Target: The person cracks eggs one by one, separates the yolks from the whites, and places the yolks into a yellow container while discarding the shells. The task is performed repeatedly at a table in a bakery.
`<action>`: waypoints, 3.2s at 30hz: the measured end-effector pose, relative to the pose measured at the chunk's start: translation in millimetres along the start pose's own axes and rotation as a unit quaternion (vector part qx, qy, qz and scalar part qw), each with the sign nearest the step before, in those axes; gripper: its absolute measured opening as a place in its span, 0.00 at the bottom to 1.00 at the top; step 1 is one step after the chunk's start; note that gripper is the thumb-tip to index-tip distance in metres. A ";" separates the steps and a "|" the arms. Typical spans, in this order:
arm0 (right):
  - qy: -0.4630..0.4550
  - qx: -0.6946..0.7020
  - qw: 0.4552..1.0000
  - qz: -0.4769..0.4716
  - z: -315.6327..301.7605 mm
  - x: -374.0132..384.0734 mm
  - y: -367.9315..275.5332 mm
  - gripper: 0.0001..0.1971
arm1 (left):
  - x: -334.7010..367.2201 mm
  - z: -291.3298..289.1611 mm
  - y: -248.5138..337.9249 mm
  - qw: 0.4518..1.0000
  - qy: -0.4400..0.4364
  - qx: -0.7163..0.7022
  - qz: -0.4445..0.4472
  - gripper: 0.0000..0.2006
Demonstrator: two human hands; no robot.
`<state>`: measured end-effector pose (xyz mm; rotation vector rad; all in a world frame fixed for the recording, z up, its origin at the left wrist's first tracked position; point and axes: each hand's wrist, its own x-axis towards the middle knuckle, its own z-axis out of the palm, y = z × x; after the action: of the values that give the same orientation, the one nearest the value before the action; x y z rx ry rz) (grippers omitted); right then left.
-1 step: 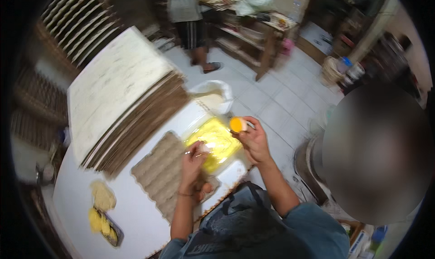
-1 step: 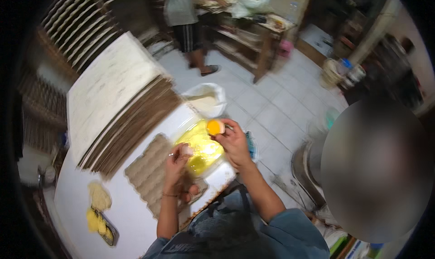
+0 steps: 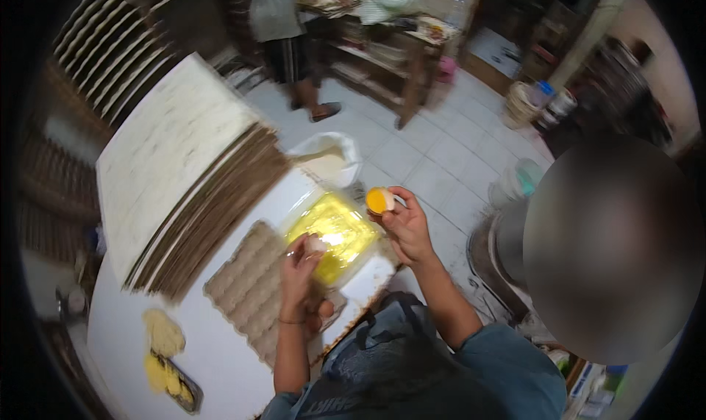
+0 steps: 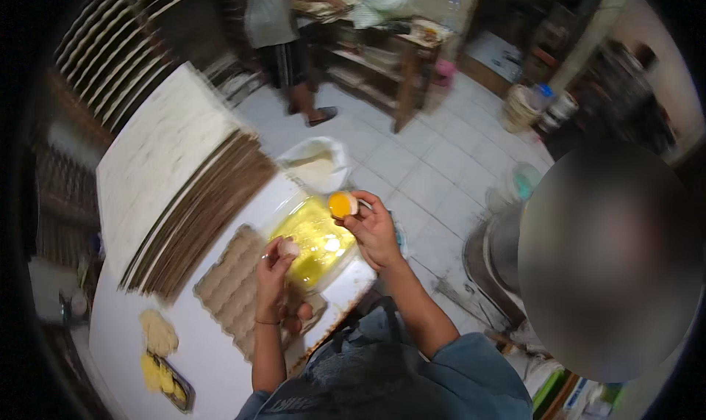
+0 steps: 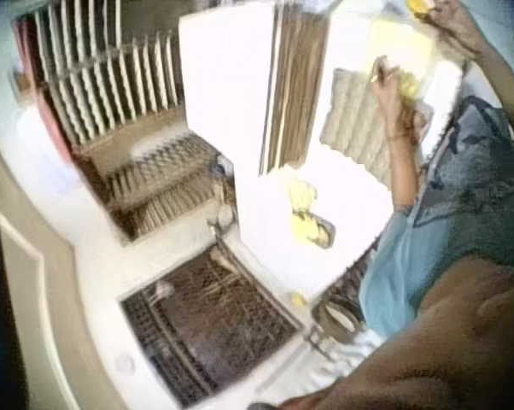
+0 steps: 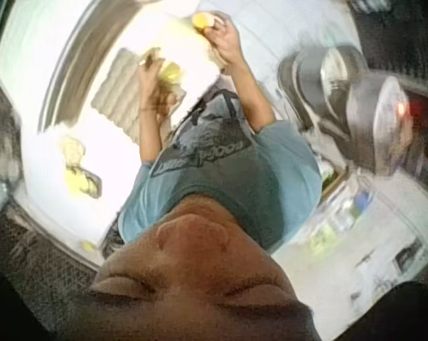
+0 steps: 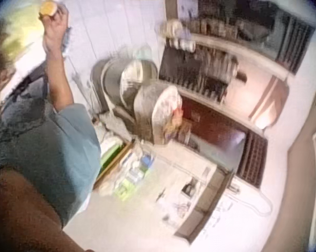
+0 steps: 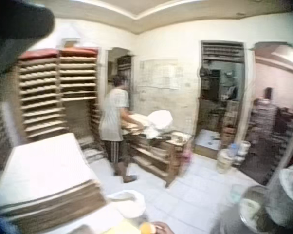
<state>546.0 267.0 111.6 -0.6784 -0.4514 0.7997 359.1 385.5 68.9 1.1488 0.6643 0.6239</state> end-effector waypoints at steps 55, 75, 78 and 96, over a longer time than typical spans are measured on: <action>0.052 -0.564 0.774 0.283 -416.6 -1.8 51.1 0.29 | 58.9 213.8 -77.5 0.908 0.144 0.393 0.030 0.22; -0.612 -0.517 0.598 -0.023 19.3 -27.9 44.4 0.14 | -113.8 -45.4 -43.2 0.790 0.092 0.605 -0.041 0.23; -0.654 -0.618 0.434 -0.041 23.5 -52.2 102.8 0.11 | -111.8 -59.9 -42.7 0.781 0.022 0.624 -0.024 0.22; -0.461 -0.571 0.678 0.038 47.0 -62.9 95.9 0.19 | -79.4 -89.9 -24.3 0.733 -0.123 0.669 -0.006 0.14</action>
<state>430.6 284.8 69.9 -1.4315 -1.9802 0.8459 242.4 374.2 33.9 2.5124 0.8918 -0.1714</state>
